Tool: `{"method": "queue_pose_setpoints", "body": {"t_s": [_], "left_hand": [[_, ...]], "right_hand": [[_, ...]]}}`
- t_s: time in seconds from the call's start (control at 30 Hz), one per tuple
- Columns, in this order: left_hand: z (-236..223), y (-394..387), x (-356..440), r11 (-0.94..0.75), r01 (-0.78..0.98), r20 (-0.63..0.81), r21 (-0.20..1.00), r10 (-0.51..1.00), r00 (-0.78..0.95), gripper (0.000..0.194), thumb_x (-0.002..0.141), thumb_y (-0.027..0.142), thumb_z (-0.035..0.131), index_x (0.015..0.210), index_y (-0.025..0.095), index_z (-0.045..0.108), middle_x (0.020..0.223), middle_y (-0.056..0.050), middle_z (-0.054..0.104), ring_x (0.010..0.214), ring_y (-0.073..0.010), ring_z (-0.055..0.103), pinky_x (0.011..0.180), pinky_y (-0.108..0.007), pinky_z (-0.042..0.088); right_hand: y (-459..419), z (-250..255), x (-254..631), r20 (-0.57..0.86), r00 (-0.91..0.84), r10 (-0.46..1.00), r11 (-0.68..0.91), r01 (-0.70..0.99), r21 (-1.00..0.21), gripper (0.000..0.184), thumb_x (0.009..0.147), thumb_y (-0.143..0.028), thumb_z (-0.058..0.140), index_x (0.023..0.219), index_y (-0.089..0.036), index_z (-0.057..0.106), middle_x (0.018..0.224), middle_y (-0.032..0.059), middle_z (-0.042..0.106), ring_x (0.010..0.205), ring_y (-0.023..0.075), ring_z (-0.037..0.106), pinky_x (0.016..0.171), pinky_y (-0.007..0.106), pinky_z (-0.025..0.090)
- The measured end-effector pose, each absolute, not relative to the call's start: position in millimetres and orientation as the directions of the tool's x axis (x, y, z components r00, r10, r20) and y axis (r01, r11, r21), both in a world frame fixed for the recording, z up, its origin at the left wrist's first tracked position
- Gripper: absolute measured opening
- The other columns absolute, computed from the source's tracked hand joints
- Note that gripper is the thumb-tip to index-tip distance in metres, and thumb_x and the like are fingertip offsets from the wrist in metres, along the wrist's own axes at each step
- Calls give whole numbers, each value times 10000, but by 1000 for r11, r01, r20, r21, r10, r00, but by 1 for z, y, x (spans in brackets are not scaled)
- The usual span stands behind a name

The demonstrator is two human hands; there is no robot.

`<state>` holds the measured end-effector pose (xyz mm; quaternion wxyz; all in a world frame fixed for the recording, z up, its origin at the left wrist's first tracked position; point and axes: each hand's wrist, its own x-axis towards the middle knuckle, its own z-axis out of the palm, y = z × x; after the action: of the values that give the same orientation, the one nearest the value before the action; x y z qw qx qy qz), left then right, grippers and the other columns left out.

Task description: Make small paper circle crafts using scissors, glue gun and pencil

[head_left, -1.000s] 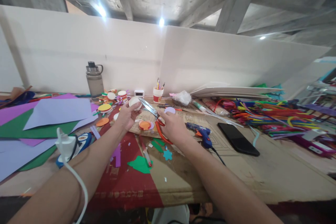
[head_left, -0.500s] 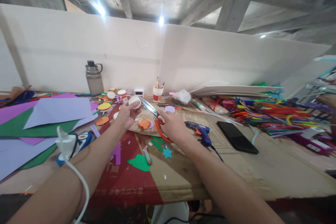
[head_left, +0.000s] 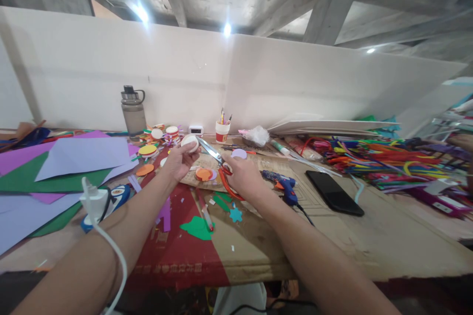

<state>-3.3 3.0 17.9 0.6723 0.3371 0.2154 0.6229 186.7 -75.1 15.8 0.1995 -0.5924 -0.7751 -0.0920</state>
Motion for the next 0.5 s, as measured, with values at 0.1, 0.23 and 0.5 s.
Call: {"method": "queue_pose_setpoints", "body": {"t_s": [0.1, 0.23, 0.5], "left_hand": [[19, 2, -3, 2, -700, 125, 714, 984, 131, 200, 661, 34, 684, 833, 121, 630, 704, -20, 685, 549, -94, 630, 512, -168, 518], [21, 1, -3, 12, -708, 111, 706, 986, 128, 187, 661, 42, 681, 822, 120, 626, 709, -29, 686, 554, -89, 622, 524, -166, 516], [18, 6, -8, -99, -629, 182, 771, 981, 68, 333, 568, 76, 767, 850, 164, 613, 708, 24, 644, 518, -50, 546, 403, -137, 330]], "right_hand": [[-75, 16, 187, 415, -222, 882, 287, 953, -100, 495, 837, -173, 465, 1317, -263, 543, 993, 88, 702, 859, 228, 630, 725, 294, 422], [-75, 16, 187, 423, -220, 879, 292, 950, -112, 522, 821, -144, 473, 1325, -265, 540, 973, 88, 709, 850, 228, 639, 714, 288, 424], [-62, 8, 195, 490, -134, 861, 339, 870, -359, 413, 856, -193, 488, 1248, -221, 614, 1022, 91, 727, 894, 209, 662, 761, 264, 460]]}}
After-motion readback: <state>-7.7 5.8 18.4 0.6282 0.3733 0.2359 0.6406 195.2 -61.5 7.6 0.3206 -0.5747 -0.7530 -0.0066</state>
